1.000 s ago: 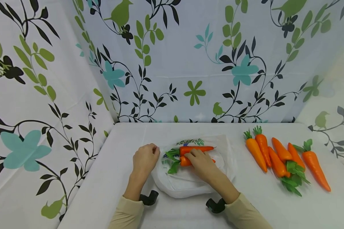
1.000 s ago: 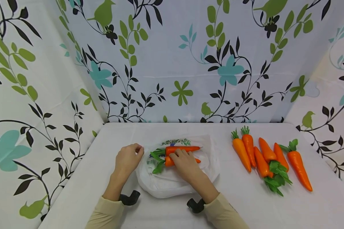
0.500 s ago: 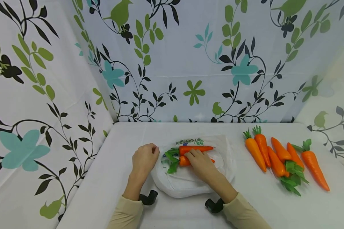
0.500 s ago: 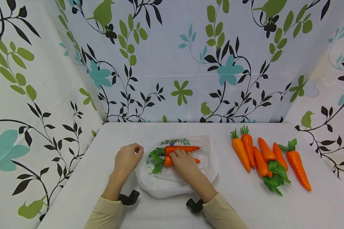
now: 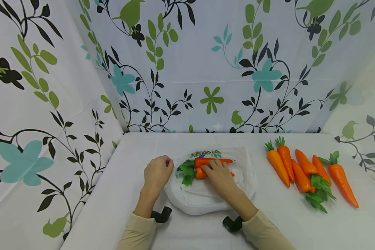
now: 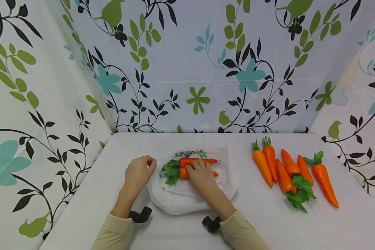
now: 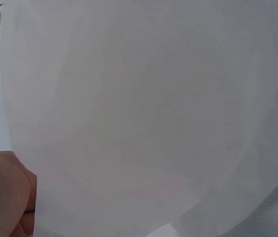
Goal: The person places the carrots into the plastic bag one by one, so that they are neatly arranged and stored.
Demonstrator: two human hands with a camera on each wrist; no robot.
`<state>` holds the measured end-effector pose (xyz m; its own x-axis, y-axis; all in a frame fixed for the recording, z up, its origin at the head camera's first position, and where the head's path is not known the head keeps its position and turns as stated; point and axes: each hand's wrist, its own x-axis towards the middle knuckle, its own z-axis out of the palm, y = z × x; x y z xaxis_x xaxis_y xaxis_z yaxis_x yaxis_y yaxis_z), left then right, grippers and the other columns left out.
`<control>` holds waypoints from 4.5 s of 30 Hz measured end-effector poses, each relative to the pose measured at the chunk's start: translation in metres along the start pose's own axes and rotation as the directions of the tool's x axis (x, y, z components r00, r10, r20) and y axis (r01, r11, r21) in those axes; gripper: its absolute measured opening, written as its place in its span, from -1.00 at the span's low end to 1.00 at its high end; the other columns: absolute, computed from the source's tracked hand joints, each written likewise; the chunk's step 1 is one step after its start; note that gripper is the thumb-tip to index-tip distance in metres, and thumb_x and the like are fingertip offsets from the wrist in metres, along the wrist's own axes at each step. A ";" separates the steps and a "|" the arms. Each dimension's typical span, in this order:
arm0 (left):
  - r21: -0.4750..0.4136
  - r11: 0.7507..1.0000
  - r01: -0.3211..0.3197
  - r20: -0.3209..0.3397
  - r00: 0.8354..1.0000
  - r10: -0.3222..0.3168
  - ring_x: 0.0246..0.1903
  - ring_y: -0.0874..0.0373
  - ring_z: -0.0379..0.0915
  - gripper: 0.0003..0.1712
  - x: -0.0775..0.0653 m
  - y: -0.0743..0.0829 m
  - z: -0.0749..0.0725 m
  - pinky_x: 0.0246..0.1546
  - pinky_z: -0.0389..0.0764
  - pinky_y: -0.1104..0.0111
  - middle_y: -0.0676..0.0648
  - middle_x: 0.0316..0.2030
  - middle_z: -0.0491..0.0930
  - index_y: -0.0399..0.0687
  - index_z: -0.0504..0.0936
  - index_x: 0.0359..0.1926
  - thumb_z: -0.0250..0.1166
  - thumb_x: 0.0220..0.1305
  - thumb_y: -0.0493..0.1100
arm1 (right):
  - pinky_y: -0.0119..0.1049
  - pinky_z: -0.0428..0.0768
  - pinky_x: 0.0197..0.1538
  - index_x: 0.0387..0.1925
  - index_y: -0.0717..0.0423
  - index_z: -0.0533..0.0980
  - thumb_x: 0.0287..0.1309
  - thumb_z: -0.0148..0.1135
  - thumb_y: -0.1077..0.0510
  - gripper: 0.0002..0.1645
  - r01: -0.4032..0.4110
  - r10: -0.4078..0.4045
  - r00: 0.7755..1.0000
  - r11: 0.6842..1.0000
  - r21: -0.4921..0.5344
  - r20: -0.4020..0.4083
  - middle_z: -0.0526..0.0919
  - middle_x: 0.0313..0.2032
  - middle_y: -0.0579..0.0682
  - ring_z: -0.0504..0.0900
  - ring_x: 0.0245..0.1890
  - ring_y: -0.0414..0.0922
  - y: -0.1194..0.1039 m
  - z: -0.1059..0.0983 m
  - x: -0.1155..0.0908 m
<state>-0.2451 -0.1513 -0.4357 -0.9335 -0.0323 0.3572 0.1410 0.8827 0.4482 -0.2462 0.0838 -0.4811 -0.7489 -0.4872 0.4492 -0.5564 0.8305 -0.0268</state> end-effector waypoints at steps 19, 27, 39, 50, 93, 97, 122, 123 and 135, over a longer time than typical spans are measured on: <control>-0.006 1.000 0.005 0.001 1.000 -0.005 -0.56 0.11 0.58 -0.77 0.000 0.000 -0.001 -0.59 0.55 0.27 -0.08 -0.42 0.74 -0.15 0.77 -0.26 0.24 0.34 -0.13 | 0.01 0.55 -0.02 0.05 0.12 0.59 0.22 0.32 0.29 -0.66 0.007 -0.008 1.000 1.000 0.024 0.030 0.61 -0.06 0.12 0.57 0.00 0.12 -0.003 -0.007 0.001; 0.000 1.000 0.000 -0.005 1.000 0.000 -0.56 0.11 0.58 -0.77 0.000 0.001 -0.001 -0.58 0.56 0.27 -0.08 -0.43 0.74 -0.15 0.76 -0.27 0.24 0.34 -0.12 | 0.03 0.56 0.02 0.05 0.09 0.58 0.18 0.37 0.25 -0.62 0.009 -0.010 1.000 0.999 0.031 0.020 0.62 -0.04 0.11 0.58 0.01 0.12 -0.005 -0.011 0.003; -0.003 1.000 0.006 0.003 1.000 -0.006 -0.54 0.10 0.60 -0.78 0.000 0.001 -0.002 -0.57 0.56 0.25 -0.07 -0.41 0.75 -0.13 0.77 -0.26 0.24 0.34 -0.13 | -0.04 0.52 -0.02 0.01 0.10 0.59 0.03 0.52 0.08 -0.51 0.006 -0.006 1.000 1.000 0.030 -0.020 0.63 -0.05 0.08 0.56 -0.04 0.08 -0.006 -0.029 0.006; -0.006 1.000 0.005 -0.004 1.000 -0.005 -0.56 0.09 0.59 -0.77 0.001 0.001 0.000 -0.60 0.55 0.26 -0.07 -0.44 0.74 -0.13 0.77 -0.28 0.23 0.34 -0.13 | -0.02 0.54 -0.04 0.06 0.07 0.57 0.07 0.49 0.07 -0.49 -0.024 0.026 0.999 0.999 0.040 -0.044 0.62 -0.06 0.06 0.55 -0.05 0.07 0.001 -0.040 0.009; 0.007 1.000 0.015 0.012 1.000 -0.015 -0.56 0.10 0.58 -0.76 0.000 0.002 -0.001 -0.57 0.56 0.26 -0.08 -0.42 0.74 -0.14 0.76 -0.26 0.23 0.35 -0.10 | 0.07 0.54 -0.02 0.11 0.25 0.56 0.17 0.40 0.13 -0.51 -0.212 0.246 0.946 0.963 0.168 -0.212 0.63 0.00 0.24 0.53 -0.05 0.19 0.054 -0.093 0.006; 0.010 1.000 0.012 0.015 1.000 -0.012 -0.55 0.10 0.59 -0.76 0.001 0.002 -0.001 -0.57 0.56 0.26 -0.08 -0.42 0.74 -0.14 0.76 -0.26 0.24 0.35 -0.11 | 0.10 0.55 -0.02 0.10 0.28 0.56 0.17 0.39 0.16 -0.52 -0.225 0.262 0.934 0.959 0.171 -0.242 0.63 -0.01 0.27 0.53 -0.06 0.22 0.061 -0.095 0.005; 0.008 1.000 0.018 0.028 0.999 -0.018 -0.54 0.09 0.59 -0.76 0.000 0.001 -0.004 -0.56 0.57 0.26 -0.07 -0.41 0.74 -0.13 0.76 -0.24 0.22 0.36 -0.10 | 0.20 0.56 0.05 0.14 0.34 0.51 0.22 0.32 0.17 -0.50 -0.375 0.404 0.889 0.913 0.160 -0.218 0.59 0.02 0.36 0.52 -0.01 0.30 0.090 -0.093 -0.005; 0.007 1.000 0.018 0.028 0.999 -0.018 -0.54 0.10 0.59 -0.76 0.001 0.001 -0.004 -0.56 0.56 0.26 -0.07 -0.41 0.74 -0.13 0.76 -0.25 0.22 0.36 -0.10 | 0.20 0.55 0.05 0.14 0.35 0.51 0.23 0.32 0.17 -0.50 -0.380 0.409 0.886 0.910 0.162 -0.217 0.59 0.02 0.37 0.52 -0.01 0.30 0.092 -0.093 -0.005; 0.002 1.000 0.026 0.028 0.999 -0.026 -0.53 0.09 0.60 -0.75 0.001 0.002 -0.004 -0.55 0.58 0.25 -0.08 -0.40 0.75 -0.14 0.76 -0.23 0.22 0.36 -0.11 | 0.27 0.47 0.19 0.17 0.35 0.48 0.26 0.28 0.15 -0.49 -0.506 0.527 0.836 0.849 0.154 -0.156 0.55 0.07 0.38 0.47 0.09 0.31 0.109 -0.088 -0.011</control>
<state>-0.2443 -0.1517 -0.4314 -0.9455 -0.0421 0.3228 0.1163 0.8825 0.4556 -0.2670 0.2038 -0.4100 -0.8626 0.0723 0.5007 -0.1488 0.9097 -0.3876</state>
